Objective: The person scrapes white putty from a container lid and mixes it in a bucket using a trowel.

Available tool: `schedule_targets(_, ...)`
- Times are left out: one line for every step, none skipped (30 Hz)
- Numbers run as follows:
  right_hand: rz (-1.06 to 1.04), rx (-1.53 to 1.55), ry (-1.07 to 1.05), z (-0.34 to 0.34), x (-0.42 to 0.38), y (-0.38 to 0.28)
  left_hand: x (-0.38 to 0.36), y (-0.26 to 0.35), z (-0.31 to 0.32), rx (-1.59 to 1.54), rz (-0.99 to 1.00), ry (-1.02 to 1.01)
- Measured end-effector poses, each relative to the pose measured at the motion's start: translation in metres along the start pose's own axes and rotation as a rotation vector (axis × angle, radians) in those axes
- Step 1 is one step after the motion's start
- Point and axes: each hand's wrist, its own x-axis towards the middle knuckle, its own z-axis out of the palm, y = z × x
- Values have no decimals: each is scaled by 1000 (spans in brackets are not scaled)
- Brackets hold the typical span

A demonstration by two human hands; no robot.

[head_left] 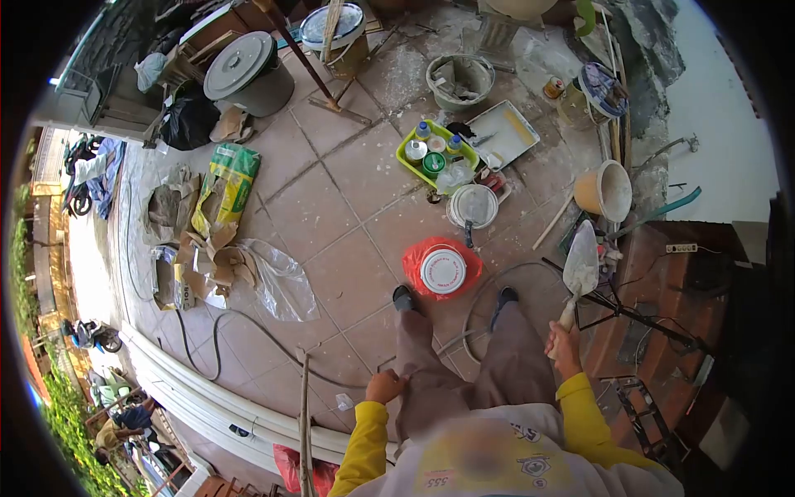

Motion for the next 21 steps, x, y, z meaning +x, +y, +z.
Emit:
schedule_targets(-21,13,11,9,-9,5,3,-9,-7,44,38,-47)
schedule_targets(-24,23,31,14,-26,16,3,-18,-14,95,66,-112)
schedule_targets(-25,31,50,19,-42,26,8,-22,-24,158,104,-130)
schedule_targets(-33,39,49,22,-52,31,16,-23,-30,216,143,-146)
schedule_targets(-36,41,47,24,-62,34,16,-25,-37,270,178,-166)
schedule_targets(-40,40,41,23,-71,38,10,-17,-51,233,115,-265)
schedule_targets(-57,127,7,20,-71,51,10,-3,-65,196,52,-358)
schedule_targets(-21,148,-19,19,-73,55,11,12,-78,162,-17,-450)
schedule_targets(24,176,-36,18,-76,56,12,20,-88,200,-34,-438)
schedule_targets(41,231,-75,18,-79,53,12,26,-94,247,-48,-440)
schedule_targets(63,289,-106,19,-81,50,11,30,-98,299,-65,-451)
schedule_targets(70,362,-156,18,-79,53,9,34,-104,333,-42,-443)
schedule_targets(67,437,-212,19,-76,56,8,40,-114,363,-18,-429)
schedule_targets(85,477,-225,24,-77,61,7,45,-126,393,5,-400)
schedule_targets(84,502,-247,24,-72,60,3,57,-129,522,150,-294)
schedule_targets(58,502,-233,22,-66,58,-2,68,-133,632,299,-183)
schedule_targets(49,508,-223,27,-67,63,-10,69,-140,743,436,-79)
schedule_targets(37,511,-210,31,-70,68,-9,71,-148,740,442,-80)
schedule_targets(-2,467,-189,34,-65,79,-4,78,-154,728,454,-81)
schedule_targets(-22,381,-69,38,-68,82,1,84,-159,716,467,-83)
schedule_targets(-41,292,51,44,-70,82,8,92,-163,729,486,-103)
